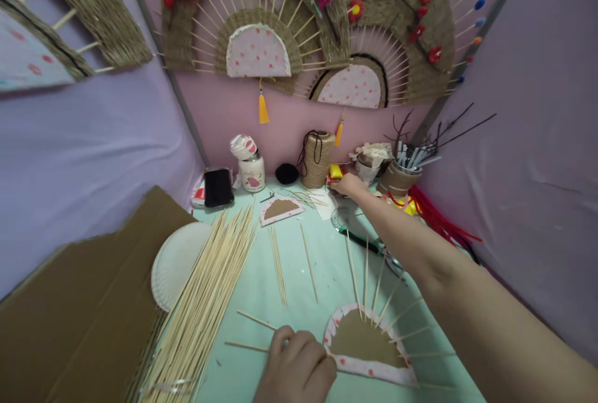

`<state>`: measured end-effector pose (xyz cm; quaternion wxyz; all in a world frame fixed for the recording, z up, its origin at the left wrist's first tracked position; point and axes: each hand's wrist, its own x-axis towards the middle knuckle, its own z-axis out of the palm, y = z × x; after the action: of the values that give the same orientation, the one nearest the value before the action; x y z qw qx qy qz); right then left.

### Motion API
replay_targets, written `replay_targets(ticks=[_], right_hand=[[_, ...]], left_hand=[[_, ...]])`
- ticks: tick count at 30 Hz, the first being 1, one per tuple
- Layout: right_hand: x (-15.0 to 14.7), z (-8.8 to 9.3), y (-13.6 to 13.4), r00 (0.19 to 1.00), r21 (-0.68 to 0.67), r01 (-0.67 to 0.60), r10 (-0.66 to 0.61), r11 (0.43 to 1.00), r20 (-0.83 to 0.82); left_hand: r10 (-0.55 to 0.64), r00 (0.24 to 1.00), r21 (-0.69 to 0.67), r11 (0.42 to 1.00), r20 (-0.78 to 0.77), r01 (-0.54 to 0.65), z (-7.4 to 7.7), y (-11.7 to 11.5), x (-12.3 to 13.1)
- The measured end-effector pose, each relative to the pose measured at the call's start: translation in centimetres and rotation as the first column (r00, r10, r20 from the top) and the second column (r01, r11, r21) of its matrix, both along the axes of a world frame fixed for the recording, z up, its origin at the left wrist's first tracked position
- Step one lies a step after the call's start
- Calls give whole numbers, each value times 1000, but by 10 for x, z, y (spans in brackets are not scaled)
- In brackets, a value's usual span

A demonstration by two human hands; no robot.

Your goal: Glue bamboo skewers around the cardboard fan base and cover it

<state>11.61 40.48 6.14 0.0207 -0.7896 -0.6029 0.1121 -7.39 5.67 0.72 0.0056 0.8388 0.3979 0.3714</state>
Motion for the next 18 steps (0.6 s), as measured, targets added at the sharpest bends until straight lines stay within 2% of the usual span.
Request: replay_targets(ticks=[4,6,8,9,10,11,13,14,16,18], right_hand=[[7,28,-27,999,27,-41,41,999,-23],[9,44,-57,991,60,-115,118,992,-58],[8,56,-100,962,114,-235,247,965,-115],[6,60,-126,933,139,-306,326,942,-151],[2,62,-152,900,164,-369,396,915,-181],[-2,63,-179,862,173,-430,460,886,-214],[-10,60,-228,757,172,-564,589,808,-284],[-15,57,-249,671,215,-648,681,731,-292],[-22,50,-278,570,262,-730,774,631,-275],[-27,43,-293,492,275,-780,823,562,-285]], left_hand=[[6,996,-69,998,93,0,8,-1,-5],[21,976,-116,993,215,5,11,-1,-9],[109,929,-240,971,355,-22,16,-1,-15],[193,889,-346,937,416,-42,19,0,-18],[297,837,-474,879,460,-51,23,1,-20],[404,777,-606,795,482,-38,28,2,-22],[532,656,-758,644,536,97,37,3,-24],[542,629,-782,596,557,179,40,3,-23],[518,632,-792,546,576,274,46,1,-20],[470,660,-780,547,586,303,49,-3,-17]])
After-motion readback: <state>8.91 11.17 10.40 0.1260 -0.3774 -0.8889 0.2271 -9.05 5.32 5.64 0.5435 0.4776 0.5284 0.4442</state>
